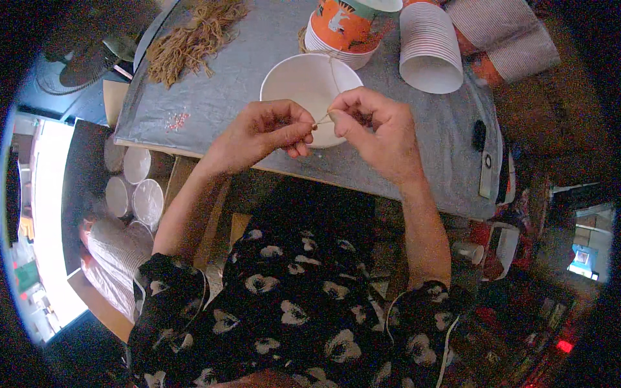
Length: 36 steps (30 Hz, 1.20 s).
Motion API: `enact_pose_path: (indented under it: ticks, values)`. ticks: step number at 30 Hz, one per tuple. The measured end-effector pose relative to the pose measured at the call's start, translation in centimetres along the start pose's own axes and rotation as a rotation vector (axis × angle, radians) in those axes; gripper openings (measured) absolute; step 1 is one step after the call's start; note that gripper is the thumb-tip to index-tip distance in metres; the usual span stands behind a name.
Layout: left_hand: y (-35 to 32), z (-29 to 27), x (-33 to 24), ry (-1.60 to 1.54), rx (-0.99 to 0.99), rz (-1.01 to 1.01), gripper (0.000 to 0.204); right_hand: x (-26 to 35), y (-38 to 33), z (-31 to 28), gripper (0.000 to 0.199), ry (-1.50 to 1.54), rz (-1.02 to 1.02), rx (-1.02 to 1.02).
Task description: Manually attaching string handles to paper buckets at a workstation.
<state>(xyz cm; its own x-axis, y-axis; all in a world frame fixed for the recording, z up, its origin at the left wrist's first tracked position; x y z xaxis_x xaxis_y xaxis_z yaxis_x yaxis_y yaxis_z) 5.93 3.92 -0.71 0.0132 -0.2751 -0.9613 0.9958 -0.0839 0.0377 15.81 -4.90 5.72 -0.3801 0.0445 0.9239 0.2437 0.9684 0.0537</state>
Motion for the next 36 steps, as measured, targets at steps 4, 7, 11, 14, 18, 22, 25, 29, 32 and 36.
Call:
enact_pose_path:
  ticks: [4,7,11,14,18,22,25,29,32,36]
  values:
    - [-0.4,-0.4,-0.3,0.120,-0.117,0.011,0.017,-0.7,0.4,0.7,0.012,0.122,0.078,0.007]
    - [-0.8,-0.1,-0.5,0.164,-0.187,0.044,0.015,-2.0,0.6,1.3,0.013,0.279,0.108,0.009]
    - [-0.8,0.3,-1.0,0.288,-0.230,0.094,0.014,-3.4,0.7,2.1,0.013,0.428,0.161,0.008]
    - [-1.1,0.0,-1.4,0.368,-0.339,0.194,0.011,-3.8,0.6,2.3,0.013,0.455,0.184,0.000]
    - [-1.7,0.0,-2.0,0.504,-0.402,0.266,0.012,-4.1,0.6,2.7,0.013,0.476,0.209,-0.007]
    - [-2.1,0.2,-2.5,0.507,-0.494,0.311,0.011,-4.0,0.5,2.8,0.013,0.469,0.206,0.029]
    - [-2.4,0.5,-3.0,0.581,-0.507,0.385,0.011,-4.2,0.5,3.0,0.011,0.422,0.240,0.042]
    - [-2.8,1.1,-3.5,0.806,-0.514,0.467,0.015,-4.4,0.6,3.2,0.010,0.449,0.231,0.048]
    - [-2.9,1.4,-3.6,0.876,-0.513,0.508,0.017,-4.5,0.5,3.1,0.010,0.436,0.250,0.050]
    - [-2.8,0.5,-2.9,0.707,-0.492,0.367,0.012,-4.6,0.6,3.3,0.011,0.412,0.255,0.063]
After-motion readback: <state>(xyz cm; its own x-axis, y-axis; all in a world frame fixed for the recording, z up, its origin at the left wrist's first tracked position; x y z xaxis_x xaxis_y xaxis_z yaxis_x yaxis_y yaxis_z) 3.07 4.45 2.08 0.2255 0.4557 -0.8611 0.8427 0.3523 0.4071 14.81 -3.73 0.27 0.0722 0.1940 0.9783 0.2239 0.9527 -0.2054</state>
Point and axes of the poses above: each hand's wrist, its own y-axis towards the middle knuckle, its own z-axis out of the palm, x = y × z, the point moved 10 cm from there along y, towards the middle knuckle, and after that the axes turned 12 degrees about x, right-handed, at the moved point
